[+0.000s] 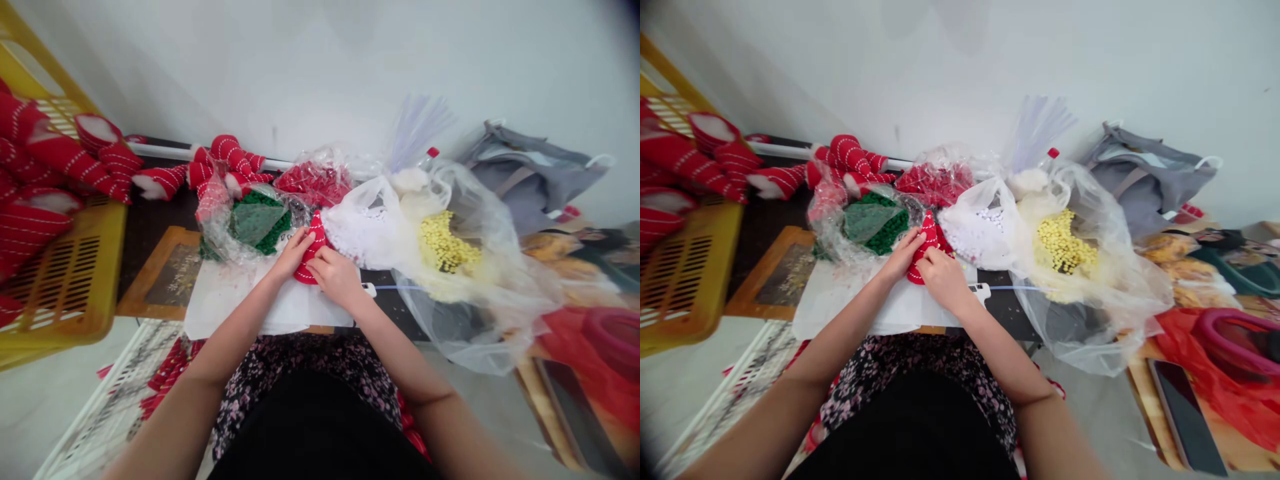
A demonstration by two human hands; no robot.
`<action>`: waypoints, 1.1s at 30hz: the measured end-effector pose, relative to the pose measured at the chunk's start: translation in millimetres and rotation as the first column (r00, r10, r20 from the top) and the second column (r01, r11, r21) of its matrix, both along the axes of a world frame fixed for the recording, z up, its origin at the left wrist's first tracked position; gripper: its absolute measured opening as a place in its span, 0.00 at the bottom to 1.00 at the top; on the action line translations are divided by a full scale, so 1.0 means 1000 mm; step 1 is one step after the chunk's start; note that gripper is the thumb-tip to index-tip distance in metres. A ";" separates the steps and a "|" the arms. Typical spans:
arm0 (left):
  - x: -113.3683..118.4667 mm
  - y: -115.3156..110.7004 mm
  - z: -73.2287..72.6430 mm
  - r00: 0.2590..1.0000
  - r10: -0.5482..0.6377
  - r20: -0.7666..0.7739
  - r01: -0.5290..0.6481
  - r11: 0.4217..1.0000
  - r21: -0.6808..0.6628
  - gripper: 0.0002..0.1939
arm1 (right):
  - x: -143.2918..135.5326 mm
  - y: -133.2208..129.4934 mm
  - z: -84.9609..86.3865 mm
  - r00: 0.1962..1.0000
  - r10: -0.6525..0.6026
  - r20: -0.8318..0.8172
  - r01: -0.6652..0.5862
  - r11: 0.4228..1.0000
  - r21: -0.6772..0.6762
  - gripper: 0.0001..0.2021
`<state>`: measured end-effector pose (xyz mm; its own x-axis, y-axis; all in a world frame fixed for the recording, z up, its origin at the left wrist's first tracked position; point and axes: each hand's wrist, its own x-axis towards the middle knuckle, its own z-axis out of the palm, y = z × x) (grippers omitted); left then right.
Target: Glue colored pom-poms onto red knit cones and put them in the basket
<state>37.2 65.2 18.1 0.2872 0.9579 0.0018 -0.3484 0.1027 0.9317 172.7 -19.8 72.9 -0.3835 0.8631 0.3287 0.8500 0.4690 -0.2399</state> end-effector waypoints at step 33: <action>0.001 -0.001 0.012 0.971 0.086 0.224 -0.002 0.937 -0.349 0.17 | 0.071 0.016 -0.010 0.902 -0.398 -0.166 0.333 0.887 -0.320 0.12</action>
<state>38.0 64.7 30.3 0.2763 0.9229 -0.2682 -0.5620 0.3815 0.7339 243.4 -3.5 63.2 0.0317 0.9951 0.0938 0.8569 0.0213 -0.5150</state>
